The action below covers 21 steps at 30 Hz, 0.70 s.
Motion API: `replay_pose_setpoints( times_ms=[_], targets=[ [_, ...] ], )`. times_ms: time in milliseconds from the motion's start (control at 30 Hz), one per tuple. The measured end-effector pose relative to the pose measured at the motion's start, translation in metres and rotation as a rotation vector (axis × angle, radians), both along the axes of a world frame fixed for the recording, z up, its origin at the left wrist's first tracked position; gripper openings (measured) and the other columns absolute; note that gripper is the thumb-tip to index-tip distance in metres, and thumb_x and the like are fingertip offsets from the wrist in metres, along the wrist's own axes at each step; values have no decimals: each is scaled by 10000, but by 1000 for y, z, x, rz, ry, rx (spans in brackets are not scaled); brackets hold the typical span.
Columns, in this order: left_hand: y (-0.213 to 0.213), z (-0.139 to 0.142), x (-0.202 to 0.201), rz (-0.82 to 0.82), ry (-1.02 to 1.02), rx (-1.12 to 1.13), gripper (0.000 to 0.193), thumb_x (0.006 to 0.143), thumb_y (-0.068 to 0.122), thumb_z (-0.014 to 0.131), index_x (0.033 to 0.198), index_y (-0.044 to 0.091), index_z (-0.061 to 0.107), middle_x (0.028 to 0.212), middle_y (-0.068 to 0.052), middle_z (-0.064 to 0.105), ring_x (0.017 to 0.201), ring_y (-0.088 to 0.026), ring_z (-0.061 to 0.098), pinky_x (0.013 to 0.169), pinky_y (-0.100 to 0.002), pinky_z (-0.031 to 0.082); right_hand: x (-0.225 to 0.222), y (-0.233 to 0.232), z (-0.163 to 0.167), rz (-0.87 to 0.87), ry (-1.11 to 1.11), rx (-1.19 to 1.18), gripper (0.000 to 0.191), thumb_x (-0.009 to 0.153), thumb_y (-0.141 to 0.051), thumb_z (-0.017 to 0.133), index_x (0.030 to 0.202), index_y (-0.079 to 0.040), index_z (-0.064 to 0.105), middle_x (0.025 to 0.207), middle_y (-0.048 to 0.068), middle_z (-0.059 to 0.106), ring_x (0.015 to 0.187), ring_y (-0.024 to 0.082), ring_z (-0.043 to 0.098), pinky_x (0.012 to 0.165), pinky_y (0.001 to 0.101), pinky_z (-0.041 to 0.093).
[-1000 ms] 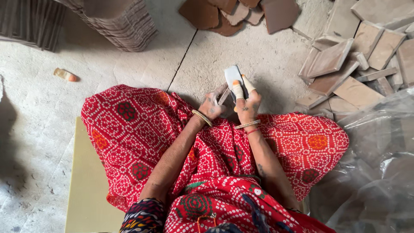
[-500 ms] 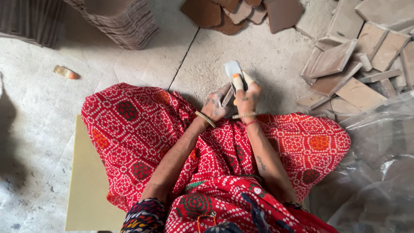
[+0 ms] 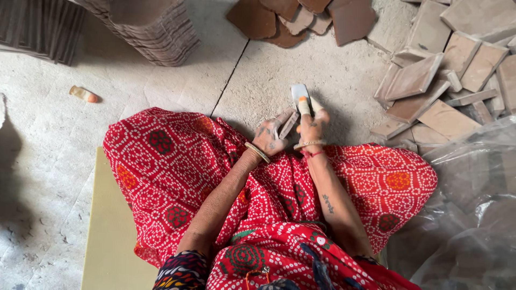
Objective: The person sits cross-legged on the floor and smooths the edges of small clay pieces using a sanding block. They pick up each piece, rub its edges against the block, and place it back down, repeating the process for several items.
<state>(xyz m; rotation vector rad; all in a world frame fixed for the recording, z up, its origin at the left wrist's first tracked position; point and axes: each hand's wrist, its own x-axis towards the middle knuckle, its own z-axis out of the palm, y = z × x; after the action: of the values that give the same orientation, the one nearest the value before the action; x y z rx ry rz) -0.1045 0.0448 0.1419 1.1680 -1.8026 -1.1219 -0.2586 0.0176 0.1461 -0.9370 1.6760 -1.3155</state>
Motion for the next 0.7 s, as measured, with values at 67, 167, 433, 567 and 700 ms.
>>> replay_pose_setpoints(
  times_ms=[67,167,433,567,700],
  targets=[
    [-2,4,0,4,29,42,878,649,161,683,1501,94,483,1258,-225,692,1106,-378,695,971,-437,557,2,-1,3,-6,-39,12,356,960,-226,709,1205,31,714,835,-13,693,476,32,473,362,210,358],
    [-4,10,1,13,52,34,865,639,155,682,1480,94,491,1283,-218,676,1139,-381,686,993,-438,548,4,-3,16,10,-108,10,353,973,-218,707,1210,44,730,775,-9,651,470,34,446,366,214,344],
    [-21,-25,-7,7,233,-54,803,694,130,636,1476,65,468,1333,-216,643,1256,-387,642,1072,-458,510,12,18,61,142,201,-375,357,1001,-99,609,1299,92,660,843,17,658,622,66,556,490,241,447],
    [-28,-42,-18,23,-248,-387,635,828,126,646,1448,104,513,1414,-250,621,1192,-407,644,1008,-442,560,19,35,62,-2,370,-446,386,1054,-205,631,1310,82,652,1065,131,720,922,200,670,810,347,566],
    [-26,-33,-28,11,-57,-92,544,826,249,692,1300,51,513,1124,-253,664,985,-464,661,824,-509,558,18,29,62,14,388,-328,395,993,-191,666,1301,56,659,1173,221,746,1087,224,727,926,356,575]
  ],
)
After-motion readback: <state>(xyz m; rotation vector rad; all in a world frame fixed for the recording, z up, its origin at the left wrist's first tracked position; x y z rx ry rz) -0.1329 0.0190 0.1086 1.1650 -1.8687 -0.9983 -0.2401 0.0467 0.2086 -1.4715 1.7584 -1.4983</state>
